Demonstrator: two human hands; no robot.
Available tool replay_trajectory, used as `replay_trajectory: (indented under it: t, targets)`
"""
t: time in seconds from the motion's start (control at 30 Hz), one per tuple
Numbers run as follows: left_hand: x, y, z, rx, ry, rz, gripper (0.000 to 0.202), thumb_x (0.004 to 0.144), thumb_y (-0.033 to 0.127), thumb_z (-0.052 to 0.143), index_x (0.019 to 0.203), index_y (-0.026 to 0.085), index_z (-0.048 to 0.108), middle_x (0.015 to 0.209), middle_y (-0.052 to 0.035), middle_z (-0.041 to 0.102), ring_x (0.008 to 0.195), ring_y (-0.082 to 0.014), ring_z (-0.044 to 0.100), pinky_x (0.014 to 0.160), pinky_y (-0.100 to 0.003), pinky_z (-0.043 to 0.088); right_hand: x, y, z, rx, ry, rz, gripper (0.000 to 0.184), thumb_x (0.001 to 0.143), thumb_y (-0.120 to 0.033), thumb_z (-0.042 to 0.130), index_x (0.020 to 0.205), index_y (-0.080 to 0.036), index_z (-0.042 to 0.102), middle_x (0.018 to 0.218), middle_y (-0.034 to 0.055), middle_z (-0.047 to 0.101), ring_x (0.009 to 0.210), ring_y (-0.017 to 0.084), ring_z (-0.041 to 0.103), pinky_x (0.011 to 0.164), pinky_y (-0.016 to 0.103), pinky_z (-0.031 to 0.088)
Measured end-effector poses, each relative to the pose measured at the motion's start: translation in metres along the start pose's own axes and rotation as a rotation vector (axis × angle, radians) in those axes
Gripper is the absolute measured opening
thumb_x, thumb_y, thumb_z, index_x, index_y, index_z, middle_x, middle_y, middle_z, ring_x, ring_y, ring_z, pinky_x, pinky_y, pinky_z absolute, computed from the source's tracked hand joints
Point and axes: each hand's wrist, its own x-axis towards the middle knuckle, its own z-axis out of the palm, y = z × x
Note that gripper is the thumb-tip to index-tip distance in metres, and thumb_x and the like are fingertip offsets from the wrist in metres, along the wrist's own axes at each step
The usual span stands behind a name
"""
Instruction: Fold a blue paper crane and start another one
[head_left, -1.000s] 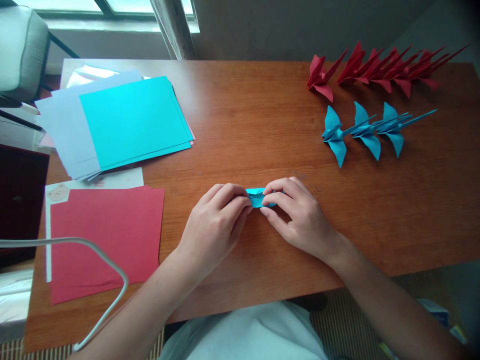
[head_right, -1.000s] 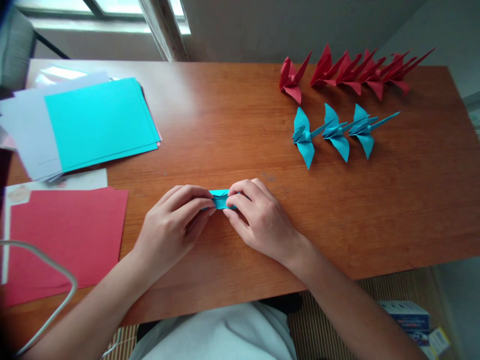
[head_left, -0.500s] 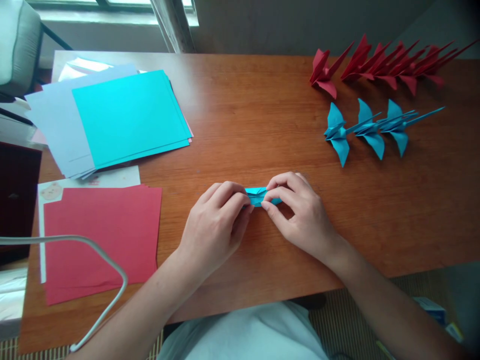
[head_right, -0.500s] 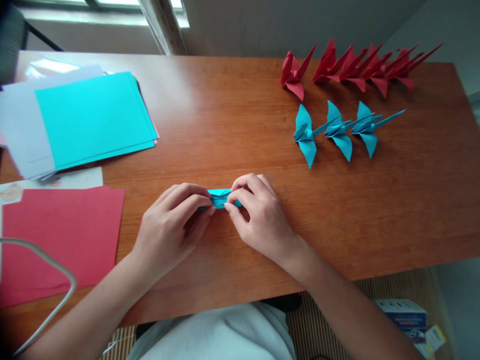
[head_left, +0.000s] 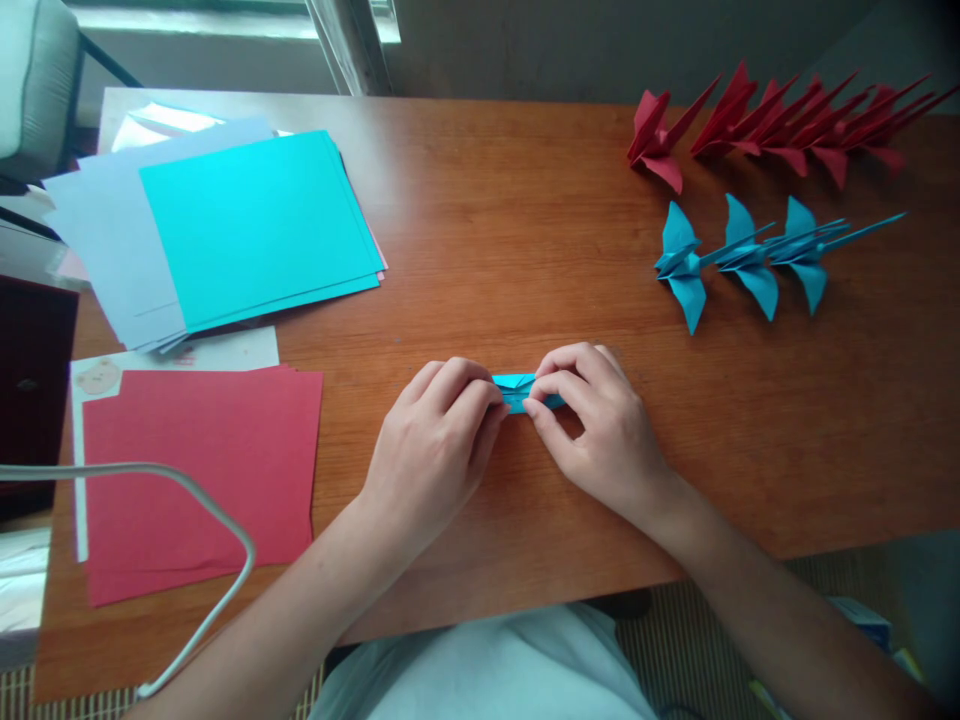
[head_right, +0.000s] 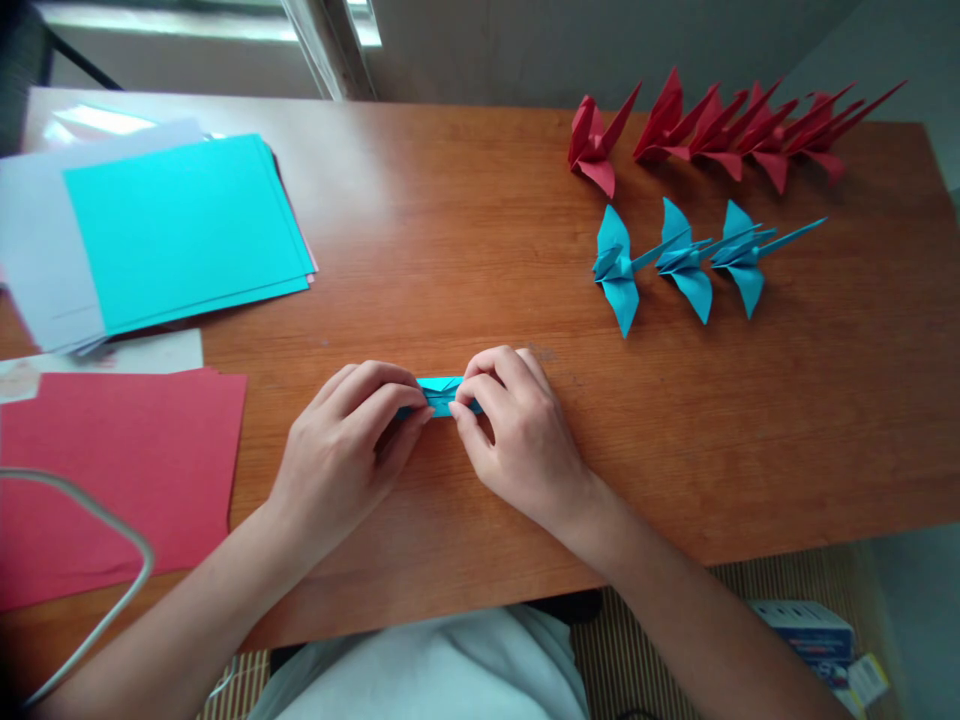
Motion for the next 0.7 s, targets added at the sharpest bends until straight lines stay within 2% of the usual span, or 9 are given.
replay_trajectory:
  t: [0.7]
  targets:
    - [0.0025, 0.0002, 0.0021, 0.017, 0.006, 0.0, 0.011, 0.097, 0.017, 0.054, 0.089, 0.019, 0.06, 0.093, -0.0058, 0.063, 0.082, -0.0193, 0.056, 0.072, -0.033, 0.049, 0.0002, -0.0008, 0.0015, -0.009, 0.005, 0.005, 0.012, 0.088, -0.011, 0.061, 0.084, -0.022, 0.058, 0.095, 0.0071, 0.06, 0.089, 0.023, 0.056, 0.083, 0.041, 0.048]
